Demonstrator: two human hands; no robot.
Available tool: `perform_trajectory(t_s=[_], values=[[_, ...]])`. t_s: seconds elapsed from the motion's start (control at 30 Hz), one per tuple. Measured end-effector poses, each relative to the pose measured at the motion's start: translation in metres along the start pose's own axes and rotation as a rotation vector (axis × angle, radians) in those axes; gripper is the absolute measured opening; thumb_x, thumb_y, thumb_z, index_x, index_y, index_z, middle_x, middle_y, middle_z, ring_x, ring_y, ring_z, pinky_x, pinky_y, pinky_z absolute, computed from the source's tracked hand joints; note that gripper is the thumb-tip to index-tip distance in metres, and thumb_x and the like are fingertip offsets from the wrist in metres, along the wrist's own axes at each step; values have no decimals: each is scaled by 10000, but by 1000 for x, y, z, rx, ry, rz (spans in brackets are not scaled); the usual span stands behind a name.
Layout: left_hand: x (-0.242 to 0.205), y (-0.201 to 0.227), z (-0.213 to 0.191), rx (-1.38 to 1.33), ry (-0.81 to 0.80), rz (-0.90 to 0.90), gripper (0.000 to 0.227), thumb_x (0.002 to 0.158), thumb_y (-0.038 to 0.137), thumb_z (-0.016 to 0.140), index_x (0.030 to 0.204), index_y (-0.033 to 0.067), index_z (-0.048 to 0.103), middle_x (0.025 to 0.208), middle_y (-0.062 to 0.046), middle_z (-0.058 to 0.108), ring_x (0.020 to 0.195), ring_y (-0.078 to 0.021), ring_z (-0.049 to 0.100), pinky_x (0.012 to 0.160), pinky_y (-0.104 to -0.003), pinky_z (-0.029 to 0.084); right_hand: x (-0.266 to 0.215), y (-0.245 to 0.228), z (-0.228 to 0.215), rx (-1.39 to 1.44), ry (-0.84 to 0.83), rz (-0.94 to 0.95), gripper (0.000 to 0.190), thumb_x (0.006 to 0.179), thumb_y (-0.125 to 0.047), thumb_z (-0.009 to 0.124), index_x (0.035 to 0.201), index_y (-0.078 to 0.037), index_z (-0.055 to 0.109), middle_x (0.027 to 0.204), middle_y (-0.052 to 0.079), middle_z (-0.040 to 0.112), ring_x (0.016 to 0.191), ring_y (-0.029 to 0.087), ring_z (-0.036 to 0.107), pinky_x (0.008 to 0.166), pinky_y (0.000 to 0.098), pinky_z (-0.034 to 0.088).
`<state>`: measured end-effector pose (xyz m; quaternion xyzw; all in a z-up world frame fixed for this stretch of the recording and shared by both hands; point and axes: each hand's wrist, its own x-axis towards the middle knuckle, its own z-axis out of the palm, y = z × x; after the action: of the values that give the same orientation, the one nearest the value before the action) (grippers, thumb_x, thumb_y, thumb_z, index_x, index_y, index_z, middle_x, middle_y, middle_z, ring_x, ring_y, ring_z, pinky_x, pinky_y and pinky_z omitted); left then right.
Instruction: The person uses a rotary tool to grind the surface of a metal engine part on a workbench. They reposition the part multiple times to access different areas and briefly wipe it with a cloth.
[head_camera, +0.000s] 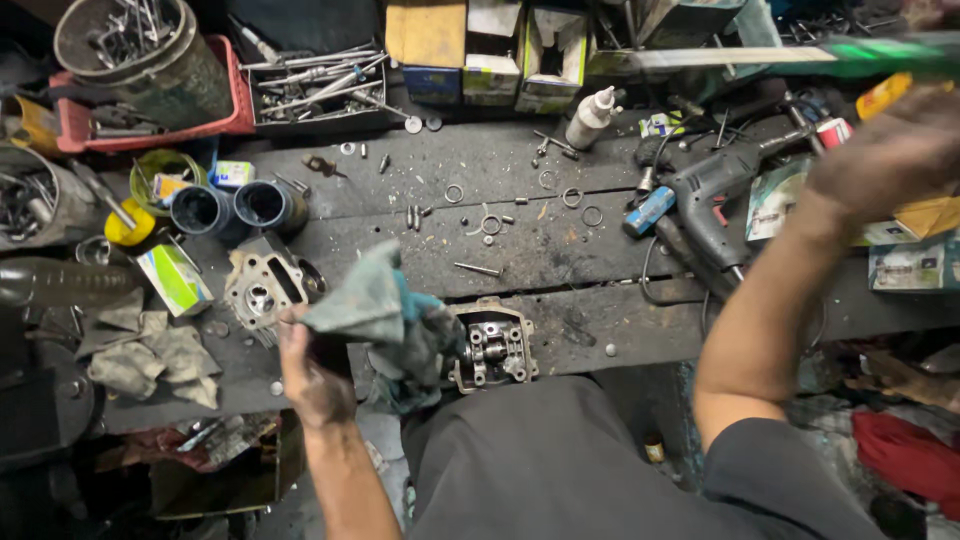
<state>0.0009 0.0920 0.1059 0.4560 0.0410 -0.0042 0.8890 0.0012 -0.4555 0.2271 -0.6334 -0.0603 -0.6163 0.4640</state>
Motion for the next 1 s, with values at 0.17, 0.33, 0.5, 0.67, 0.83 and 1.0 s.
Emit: perform_trajectory(t_s=[0.17, 0.33, 0.5, 0.67, 0.83, 1.0], values=[[11, 35, 18, -382, 163, -114, 385, 996, 349, 520, 1204, 50, 645, 1278, -146, 649, 1232, -330, 611, 1113, -502, 477, -40, -82, 13, 245, -266, 313, 292, 1022, -229, 678, 1220, -19, 636, 928, 64, 624, 806, 105, 585, 705, 293, 485], [1, 59, 26, -308, -346, -68, 196, 1001, 312, 642, 1053, 127, 600, 1438, -236, 614, 1355, -464, 566, 1136, -646, 471, -118, -121, 79, 61, -906, 766, 211, 986, -184, 682, 1162, -73, 647, 774, -15, 579, 647, 46, 521, 553, 256, 424], [11, 18, 41, 805, -1006, -20, 232, 1000, 260, 637, 1102, 53, 617, 1456, -202, 604, 1373, -456, 512, 1093, -528, 426, -164, -117, 112, -131, -1300, 818, 301, 1009, -293, 688, 1191, -62, 627, 888, 100, 716, 821, 309, 671, 693, 431, 534], [16, -16, 46, 1312, -890, -233, 328, 998, 365, 609, 1201, 118, 686, 1258, -78, 707, 1212, -291, 649, 1039, -414, 509, -204, -93, 103, -534, -1458, 816, 347, 936, -378, 663, 1100, -77, 612, 836, 234, 699, 841, 464, 666, 682, 535, 509], [14, -24, 54, 1213, -867, 40, 403, 878, 319, 731, 1197, 77, 689, 1156, -111, 679, 1115, -323, 605, 956, -440, 462, -246, -69, 89, -352, -1431, 782, 350, 881, -281, 708, 1158, -73, 657, 890, 204, 721, 841, 421, 705, 691, 491, 542], [22, -36, 57, 1168, -1078, 173, 407, 765, 167, 787, 1161, 98, 729, 1143, -83, 670, 1112, -317, 581, 972, -429, 461, -280, -59, 89, -334, -1324, 951, 313, 842, -241, 804, 1068, -47, 709, 844, 187, 720, 768, 373, 706, 687, 426, 547]])
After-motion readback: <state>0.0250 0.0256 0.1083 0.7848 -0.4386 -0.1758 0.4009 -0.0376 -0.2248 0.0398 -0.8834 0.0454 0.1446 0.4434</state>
